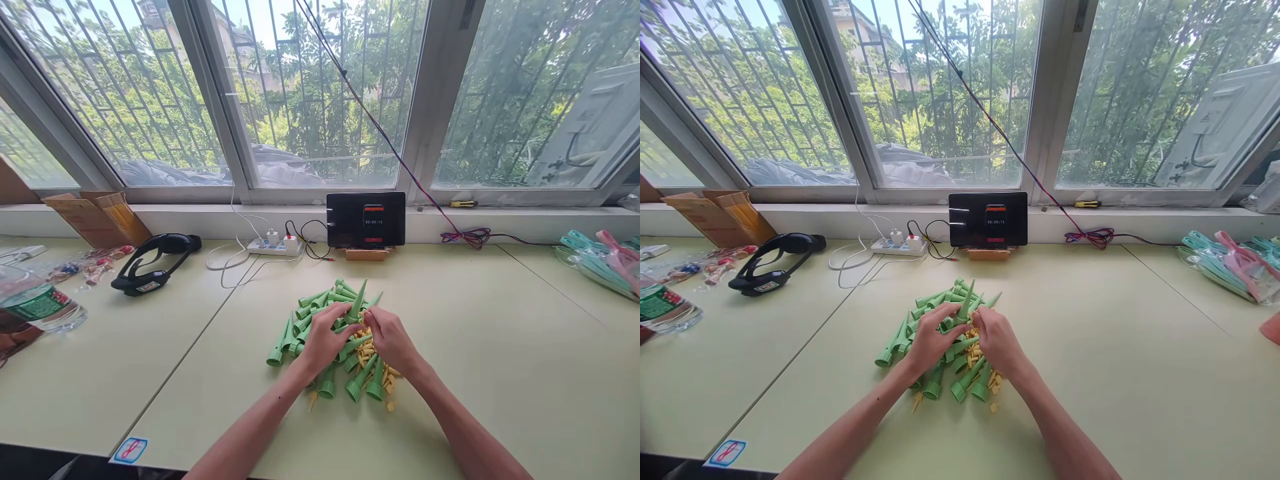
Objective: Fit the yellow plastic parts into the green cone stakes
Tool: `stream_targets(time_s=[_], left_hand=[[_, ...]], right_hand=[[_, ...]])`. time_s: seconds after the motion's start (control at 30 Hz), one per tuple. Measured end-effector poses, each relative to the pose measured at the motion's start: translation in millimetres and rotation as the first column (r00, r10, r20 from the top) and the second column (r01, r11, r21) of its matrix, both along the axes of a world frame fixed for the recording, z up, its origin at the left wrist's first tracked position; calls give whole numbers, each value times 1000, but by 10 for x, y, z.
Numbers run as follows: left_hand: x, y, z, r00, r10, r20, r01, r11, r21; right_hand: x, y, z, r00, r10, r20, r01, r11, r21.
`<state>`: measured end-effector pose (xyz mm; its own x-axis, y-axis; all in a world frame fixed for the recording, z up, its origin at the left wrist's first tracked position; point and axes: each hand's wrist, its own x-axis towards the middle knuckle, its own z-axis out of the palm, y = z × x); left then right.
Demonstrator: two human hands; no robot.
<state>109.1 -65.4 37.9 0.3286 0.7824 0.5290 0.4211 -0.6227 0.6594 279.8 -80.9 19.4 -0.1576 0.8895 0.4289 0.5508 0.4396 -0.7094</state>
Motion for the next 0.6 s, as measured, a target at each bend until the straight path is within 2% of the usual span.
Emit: stream_targets(time_s=[0.2, 0.37, 0.6], left_hand=[[-6, 3, 12, 999, 21, -41, -23, 998, -52], [-13, 19, 31, 998, 61, -16, -62, 994, -93], [-18, 35, 53, 991, 131, -4, -130, 984, -126]], right_hand=[[-11, -13, 68, 996, -29, -80, 31, 999, 22], [-10, -38, 121, 983, 1, -184, 6, 999, 39], [0, -41, 136, 982, 52, -184, -34, 995, 97]])
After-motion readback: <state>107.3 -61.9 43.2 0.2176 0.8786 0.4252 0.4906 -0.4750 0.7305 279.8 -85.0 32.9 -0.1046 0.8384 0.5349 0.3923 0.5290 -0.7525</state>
